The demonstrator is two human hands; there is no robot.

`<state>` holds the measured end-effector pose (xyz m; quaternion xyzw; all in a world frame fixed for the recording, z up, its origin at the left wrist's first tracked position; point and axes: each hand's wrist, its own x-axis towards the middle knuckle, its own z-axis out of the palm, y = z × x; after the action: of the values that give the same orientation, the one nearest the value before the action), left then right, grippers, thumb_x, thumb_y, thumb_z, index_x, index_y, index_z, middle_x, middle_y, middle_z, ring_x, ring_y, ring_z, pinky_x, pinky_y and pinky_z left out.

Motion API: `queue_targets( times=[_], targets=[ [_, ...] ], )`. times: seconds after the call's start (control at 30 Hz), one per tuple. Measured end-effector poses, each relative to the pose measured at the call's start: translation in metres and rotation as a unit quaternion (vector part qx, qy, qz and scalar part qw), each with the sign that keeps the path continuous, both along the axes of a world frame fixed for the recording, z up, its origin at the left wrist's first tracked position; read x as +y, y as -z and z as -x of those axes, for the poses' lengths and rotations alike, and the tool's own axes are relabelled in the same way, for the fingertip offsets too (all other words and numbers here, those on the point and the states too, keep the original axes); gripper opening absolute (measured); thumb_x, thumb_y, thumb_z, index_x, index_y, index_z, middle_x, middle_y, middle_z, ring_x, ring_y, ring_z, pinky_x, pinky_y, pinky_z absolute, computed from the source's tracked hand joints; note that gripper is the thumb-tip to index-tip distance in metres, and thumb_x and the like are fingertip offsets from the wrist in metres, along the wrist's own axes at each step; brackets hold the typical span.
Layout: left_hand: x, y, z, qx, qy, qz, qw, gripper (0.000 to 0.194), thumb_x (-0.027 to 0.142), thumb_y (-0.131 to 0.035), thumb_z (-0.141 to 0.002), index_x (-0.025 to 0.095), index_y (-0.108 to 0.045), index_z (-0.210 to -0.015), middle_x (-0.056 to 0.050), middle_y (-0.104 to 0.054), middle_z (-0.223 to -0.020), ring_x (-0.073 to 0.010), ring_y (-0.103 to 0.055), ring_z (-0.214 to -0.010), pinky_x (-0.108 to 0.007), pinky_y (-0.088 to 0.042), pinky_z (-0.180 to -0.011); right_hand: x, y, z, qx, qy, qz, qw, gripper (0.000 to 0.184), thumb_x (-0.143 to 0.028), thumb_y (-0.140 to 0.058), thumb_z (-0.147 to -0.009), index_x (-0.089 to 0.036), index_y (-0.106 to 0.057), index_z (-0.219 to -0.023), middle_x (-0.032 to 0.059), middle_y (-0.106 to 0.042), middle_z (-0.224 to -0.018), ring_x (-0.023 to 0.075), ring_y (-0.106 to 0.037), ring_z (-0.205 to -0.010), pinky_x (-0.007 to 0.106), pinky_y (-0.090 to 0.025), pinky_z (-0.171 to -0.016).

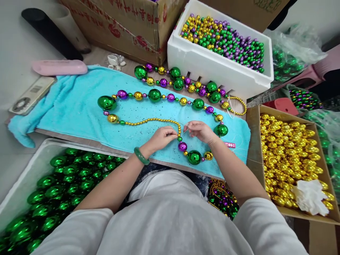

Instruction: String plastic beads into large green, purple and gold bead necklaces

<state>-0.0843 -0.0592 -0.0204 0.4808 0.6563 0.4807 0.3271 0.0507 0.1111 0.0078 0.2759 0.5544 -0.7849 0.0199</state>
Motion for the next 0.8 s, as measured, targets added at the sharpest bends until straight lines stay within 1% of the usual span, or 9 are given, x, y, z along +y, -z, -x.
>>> queue_targets(
  times=[0.07,0.13,0.17,0.23,0.3,0.4,0.5,0.67,0.8],
  targets=[
    [0.002,0.002,-0.004,0.024,-0.011,0.018,1.000,0.012,0.019,-0.060,-0.079,0.018,-0.068,-0.070,-0.002,-0.067,-0.076,-0.0158,-0.060,-0.074,-0.028,-0.045,-0.073,-0.012,0.002,-0.001,0.036,0.081,0.084,0.992,0.030,-0.037,-0.068,-0.069,-0.018,-0.045,-0.061,0.0036,-0.059,-0.071,0.0130,-0.055,-0.064,0.019,-0.033,-0.042],
    [0.003,0.003,-0.009,0.064,-0.007,0.031,0.997,0.013,0.020,-0.057,-0.083,0.018,-0.067,-0.073,-0.003,-0.067,-0.078,-0.0165,-0.060,-0.075,-0.029,-0.045,-0.074,-0.023,0.006,0.002,0.044,0.111,0.141,0.983,0.031,-0.037,-0.063,-0.073,-0.020,-0.039,-0.062,-0.0013,-0.046,-0.057,0.0115,-0.049,-0.053,0.018,-0.025,-0.038],
    [0.003,0.004,-0.011,0.089,-0.001,0.038,0.995,0.014,0.020,-0.056,-0.084,0.019,-0.067,-0.075,-0.003,-0.067,-0.079,-0.0172,-0.060,-0.077,-0.030,-0.045,-0.075,-0.027,0.009,0.004,0.037,0.111,0.154,0.981,0.031,-0.035,-0.062,-0.073,-0.020,-0.037,-0.062,-0.0042,-0.037,-0.051,0.0098,-0.042,-0.046,0.017,-0.021,-0.036],
    [0.003,0.005,-0.017,0.144,0.007,0.055,0.988,0.016,0.018,-0.052,-0.086,0.019,-0.065,-0.076,-0.005,-0.066,-0.081,-0.0191,-0.060,-0.080,-0.031,-0.046,-0.076,-0.030,0.013,0.009,0.006,0.118,0.148,0.982,0.031,-0.031,-0.061,-0.072,-0.021,-0.034,-0.062,-0.0084,-0.023,-0.046,0.0066,-0.027,-0.038,0.017,-0.014,-0.035],
    [0.004,0.007,-0.023,0.191,0.003,0.074,0.979,0.018,0.016,-0.050,-0.086,0.018,-0.064,-0.076,-0.006,-0.066,-0.082,-0.0207,-0.060,-0.083,-0.032,-0.046,-0.077,-0.028,0.015,0.012,-0.037,0.149,0.114,0.982,0.033,-0.029,-0.061,-0.072,-0.021,-0.030,-0.062,-0.0102,-0.018,-0.046,0.0049,-0.020,-0.037,0.017,-0.010,-0.035],
    [0.005,0.008,-0.029,0.237,-0.006,0.098,0.967,0.019,0.013,-0.046,-0.087,0.018,-0.063,-0.078,-0.007,-0.065,-0.085,-0.0217,-0.060,-0.086,-0.033,-0.046,-0.078,-0.022,0.016,0.013,-0.078,0.192,0.071,0.976,0.035,-0.028,-0.059,-0.073,-0.022,-0.026,-0.063,-0.0108,-0.019,-0.045,0.0042,-0.019,-0.036,0.017,-0.010,-0.035],
    [0.003,0.006,-0.030,0.264,0.006,0.116,0.958,0.021,0.013,-0.044,-0.087,0.018,-0.062,-0.079,-0.007,-0.064,-0.084,-0.0219,-0.059,-0.085,-0.033,-0.045,-0.078,-0.018,0.015,0.010,-0.085,0.203,0.046,0.975,0.033,-0.027,-0.059,-0.073,-0.022,-0.028,-0.064,-0.0108,-0.022,-0.045,0.0040,-0.023,-0.035,0.016,-0.012,-0.034],
    [-0.006,0.005,-0.026,0.299,0.007,0.118,0.947,0.023,0.015,-0.043,-0.089,0.018,-0.064,-0.080,-0.009,-0.063,-0.083,-0.0236,-0.058,-0.086,-0.035,-0.044,-0.078,-0.018,0.015,0.007,-0.100,0.191,0.013,0.976,0.031,-0.029,-0.065,-0.072,-0.021,-0.036,-0.066,-0.0085,-0.035,-0.047,0.0065,-0.039,-0.037,0.017,-0.019,-0.033],
    [-0.010,0.005,-0.024,0.330,0.004,0.125,0.936,0.026,0.014,-0.042,-0.088,0.018,-0.066,-0.078,-0.010,-0.062,-0.079,-0.0253,-0.057,-0.080,-0.040,-0.043,-0.078,-0.020,0.017,0.005,-0.101,0.164,-0.017,0.981,0.030,-0.033,-0.067,-0.073,-0.021,-0.040,-0.067,-0.0057,-0.042,-0.048,0.0101,-0.048,-0.042,0.019,-0.028,-0.035]
  ],
)
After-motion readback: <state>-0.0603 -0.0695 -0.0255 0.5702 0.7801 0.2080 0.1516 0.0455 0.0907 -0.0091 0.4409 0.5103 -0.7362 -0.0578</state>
